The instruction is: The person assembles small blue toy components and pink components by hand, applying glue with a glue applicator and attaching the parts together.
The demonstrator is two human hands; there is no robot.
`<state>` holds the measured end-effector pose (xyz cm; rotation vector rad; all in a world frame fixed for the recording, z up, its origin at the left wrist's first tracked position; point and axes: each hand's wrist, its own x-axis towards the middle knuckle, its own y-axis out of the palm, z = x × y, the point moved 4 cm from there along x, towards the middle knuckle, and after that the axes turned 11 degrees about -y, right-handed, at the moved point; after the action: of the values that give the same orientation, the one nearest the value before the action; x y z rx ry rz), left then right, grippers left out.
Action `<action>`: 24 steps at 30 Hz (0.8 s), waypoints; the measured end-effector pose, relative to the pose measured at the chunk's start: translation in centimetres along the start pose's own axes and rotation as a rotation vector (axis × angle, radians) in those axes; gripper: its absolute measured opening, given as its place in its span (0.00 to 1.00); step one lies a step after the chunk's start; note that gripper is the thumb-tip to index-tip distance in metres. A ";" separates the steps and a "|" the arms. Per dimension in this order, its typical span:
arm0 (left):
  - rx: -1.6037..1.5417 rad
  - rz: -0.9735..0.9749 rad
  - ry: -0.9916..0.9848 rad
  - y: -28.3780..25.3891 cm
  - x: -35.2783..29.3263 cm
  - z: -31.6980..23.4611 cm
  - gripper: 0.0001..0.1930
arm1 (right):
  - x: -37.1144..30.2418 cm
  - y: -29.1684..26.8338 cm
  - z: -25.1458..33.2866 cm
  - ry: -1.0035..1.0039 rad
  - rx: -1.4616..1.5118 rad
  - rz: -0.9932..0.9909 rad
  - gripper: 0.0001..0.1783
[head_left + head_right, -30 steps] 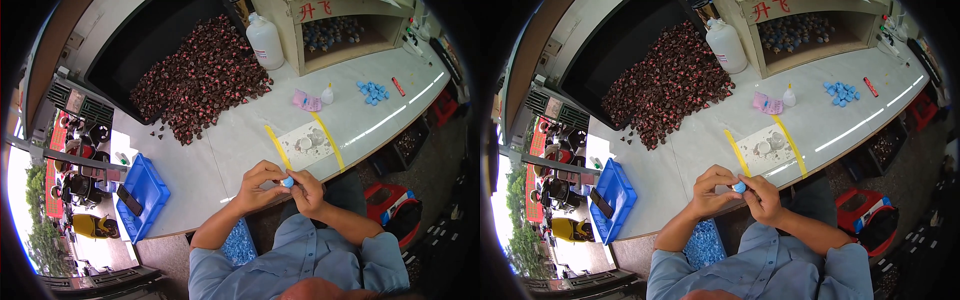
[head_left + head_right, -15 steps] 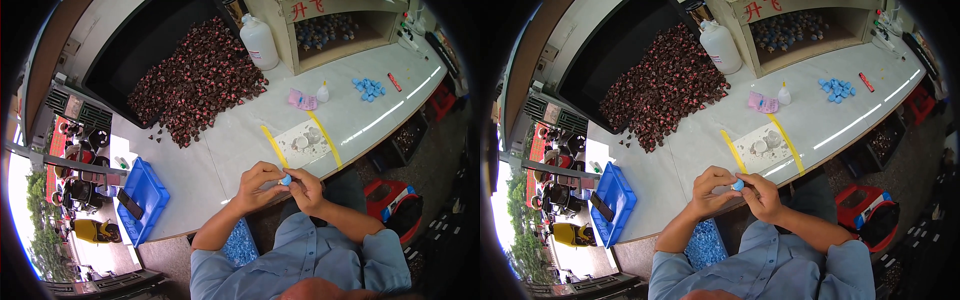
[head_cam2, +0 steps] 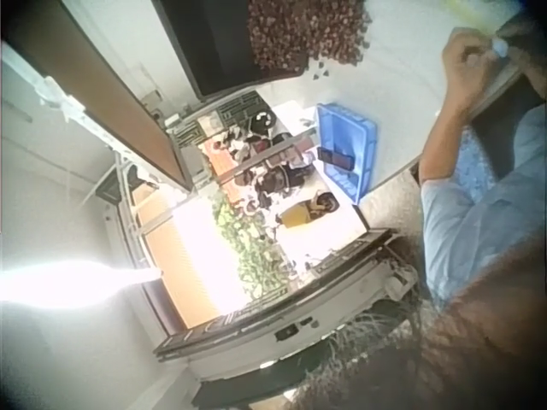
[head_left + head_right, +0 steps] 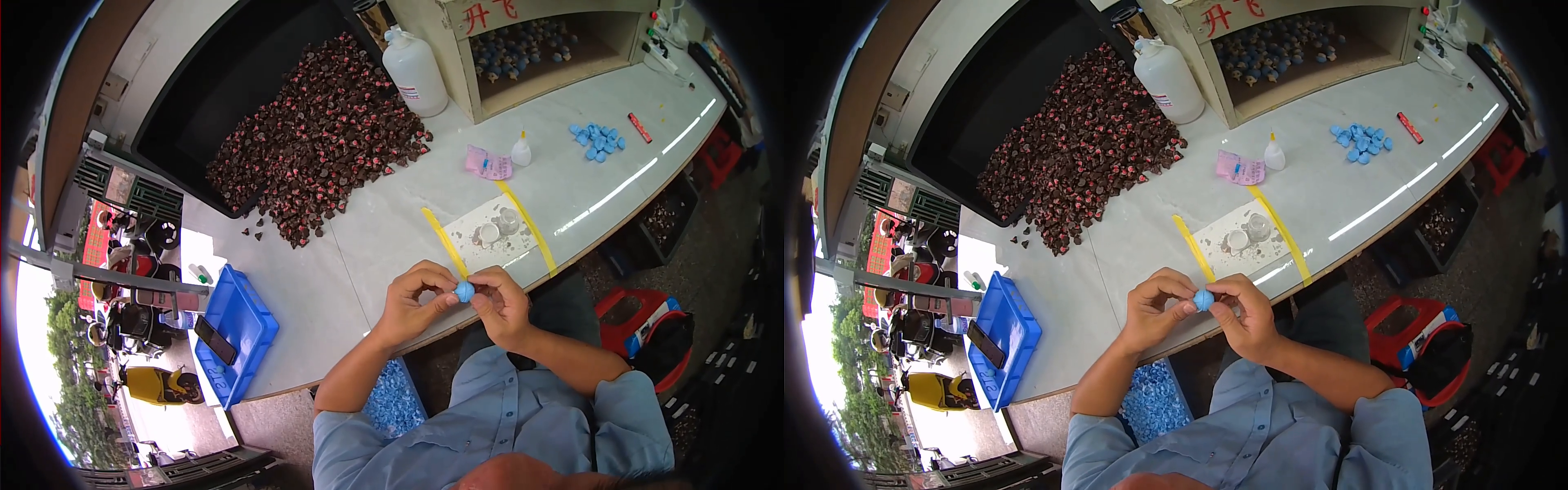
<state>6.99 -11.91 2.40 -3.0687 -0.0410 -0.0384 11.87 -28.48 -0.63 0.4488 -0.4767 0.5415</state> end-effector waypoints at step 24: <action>-0.433 0.203 -0.470 0.7 0.0 0.6 0.17 | 0.7 0.2 1.2 -0.144 -0.268 0.097 0.15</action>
<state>6.98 -12.53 1.80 -3.4027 0.2889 0.7821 11.88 -28.74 0.75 0.2091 -0.7019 0.5323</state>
